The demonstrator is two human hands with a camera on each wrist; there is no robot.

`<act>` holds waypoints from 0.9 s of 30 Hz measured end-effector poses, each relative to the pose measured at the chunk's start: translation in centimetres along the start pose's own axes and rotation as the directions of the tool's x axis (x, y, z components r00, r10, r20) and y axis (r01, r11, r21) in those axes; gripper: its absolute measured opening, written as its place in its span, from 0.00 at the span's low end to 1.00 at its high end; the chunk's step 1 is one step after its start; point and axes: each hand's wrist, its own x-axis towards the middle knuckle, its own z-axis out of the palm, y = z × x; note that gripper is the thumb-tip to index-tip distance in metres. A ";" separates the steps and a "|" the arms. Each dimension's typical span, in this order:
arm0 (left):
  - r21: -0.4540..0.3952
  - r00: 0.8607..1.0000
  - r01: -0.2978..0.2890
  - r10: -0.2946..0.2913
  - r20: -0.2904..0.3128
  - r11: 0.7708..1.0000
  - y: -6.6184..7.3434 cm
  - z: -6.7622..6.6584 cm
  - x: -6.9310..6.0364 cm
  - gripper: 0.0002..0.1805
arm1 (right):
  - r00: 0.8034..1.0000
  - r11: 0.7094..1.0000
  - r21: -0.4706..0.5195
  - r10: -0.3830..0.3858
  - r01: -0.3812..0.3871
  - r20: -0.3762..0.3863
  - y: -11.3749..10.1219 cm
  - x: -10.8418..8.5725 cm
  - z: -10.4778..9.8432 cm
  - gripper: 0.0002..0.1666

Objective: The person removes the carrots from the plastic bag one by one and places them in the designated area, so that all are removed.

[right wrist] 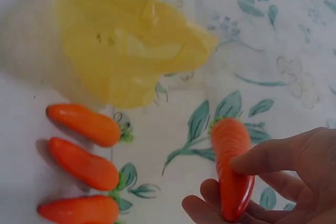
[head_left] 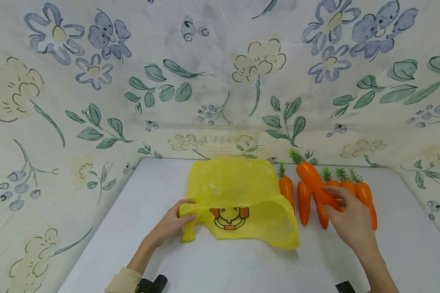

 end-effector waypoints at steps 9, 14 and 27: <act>0.000 1.000 -0.002 0.002 0.001 1.000 0.0 -0.1 0.0 0.31 | 0.997 0.999 -0.036 0.030 -0.032 -0.068 3.3 1.3 -1.3 0.26; -0.002 1.000 -0.003 0.003 -0.001 1.000 -0.1 -0.1 0.0 0.30 | 0.987 0.989 -0.049 0.131 -0.136 -0.092 5.5 2.3 -2.2 0.30; -0.008 1.000 -0.014 0.014 -0.004 1.000 -0.3 0.0 0.1 0.31 | 0.946 0.954 -0.073 0.278 -0.292 -0.165 12.6 4.8 -3.7 0.32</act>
